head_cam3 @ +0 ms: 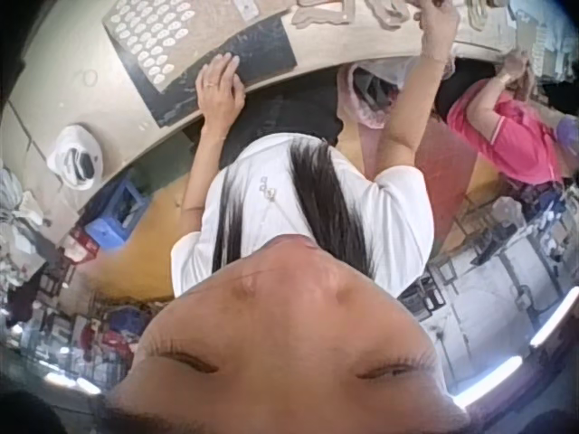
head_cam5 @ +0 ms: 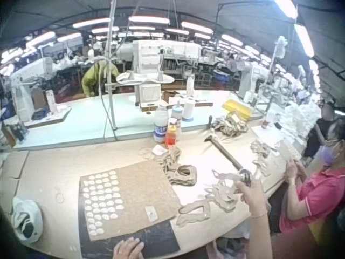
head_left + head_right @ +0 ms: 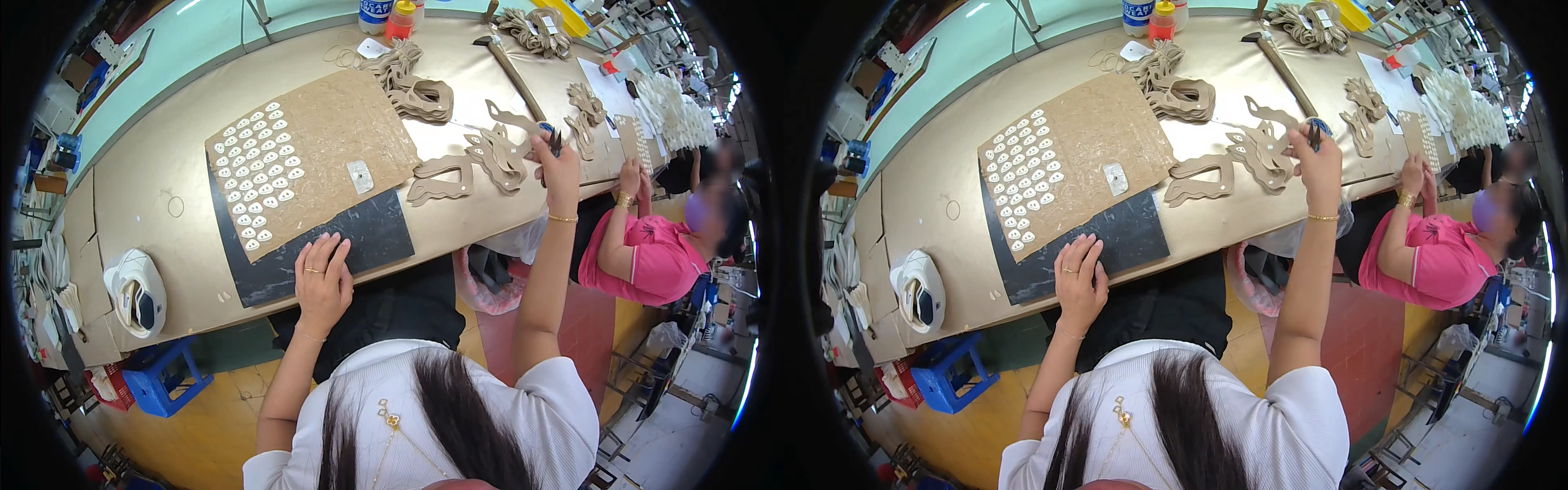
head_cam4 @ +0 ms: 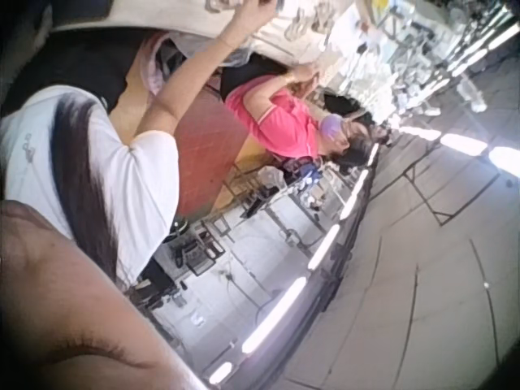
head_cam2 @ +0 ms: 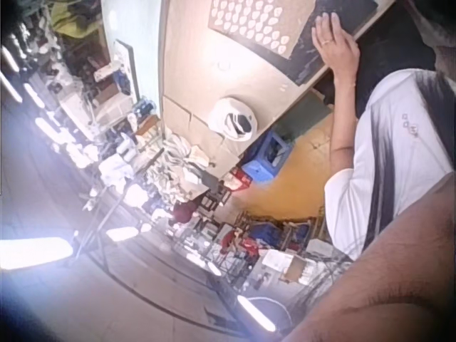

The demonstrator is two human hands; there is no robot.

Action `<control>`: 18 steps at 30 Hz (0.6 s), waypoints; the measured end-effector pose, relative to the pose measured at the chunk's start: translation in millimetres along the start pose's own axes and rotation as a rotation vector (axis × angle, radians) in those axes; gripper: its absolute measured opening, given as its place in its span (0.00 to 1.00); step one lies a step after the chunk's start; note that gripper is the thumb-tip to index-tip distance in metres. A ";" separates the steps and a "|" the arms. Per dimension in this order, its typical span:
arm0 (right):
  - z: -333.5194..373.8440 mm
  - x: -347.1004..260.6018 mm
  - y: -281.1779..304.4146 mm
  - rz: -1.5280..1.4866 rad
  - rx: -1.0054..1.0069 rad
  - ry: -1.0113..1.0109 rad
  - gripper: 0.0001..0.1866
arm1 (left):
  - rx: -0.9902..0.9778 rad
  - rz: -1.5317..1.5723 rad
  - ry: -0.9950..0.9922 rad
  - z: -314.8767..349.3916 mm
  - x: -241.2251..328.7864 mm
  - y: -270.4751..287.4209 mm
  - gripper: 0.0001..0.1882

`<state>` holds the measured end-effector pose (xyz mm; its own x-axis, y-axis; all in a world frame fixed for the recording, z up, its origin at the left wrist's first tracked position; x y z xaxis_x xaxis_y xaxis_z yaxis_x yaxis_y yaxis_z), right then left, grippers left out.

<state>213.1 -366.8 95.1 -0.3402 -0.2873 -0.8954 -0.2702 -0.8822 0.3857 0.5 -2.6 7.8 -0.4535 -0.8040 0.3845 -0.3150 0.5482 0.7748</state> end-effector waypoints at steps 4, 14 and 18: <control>-9.2 70.1 18.9 0.212 0.109 -0.105 0.22 | -0.014 0.016 0.007 0.6 0.2 -0.9 0.25; 60.9 14.5 -114.2 0.551 -0.150 0.429 0.22 | -0.005 -0.078 0.100 -13.7 -5.8 19.5 0.25; 89.8 -22.3 -201.5 0.565 -0.463 0.840 0.14 | 0.014 -0.212 0.116 -3.1 -20.4 15.1 0.23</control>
<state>194.2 -149.1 57.4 0.4572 -0.6984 -0.5507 0.1526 -0.5484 0.8222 7.6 21.4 13.2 -0.2774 -0.9222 0.2694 -0.4048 0.3665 0.8378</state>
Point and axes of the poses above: each hand's wrist, its own z-axis away from the middle knuckle, its own y-axis out of the back of the hand, x = y × z, the point moved 2 cm from there along -z, towards the middle knuckle, and after that the axes turned 12 degrees about -y, right-handed, at the moved point
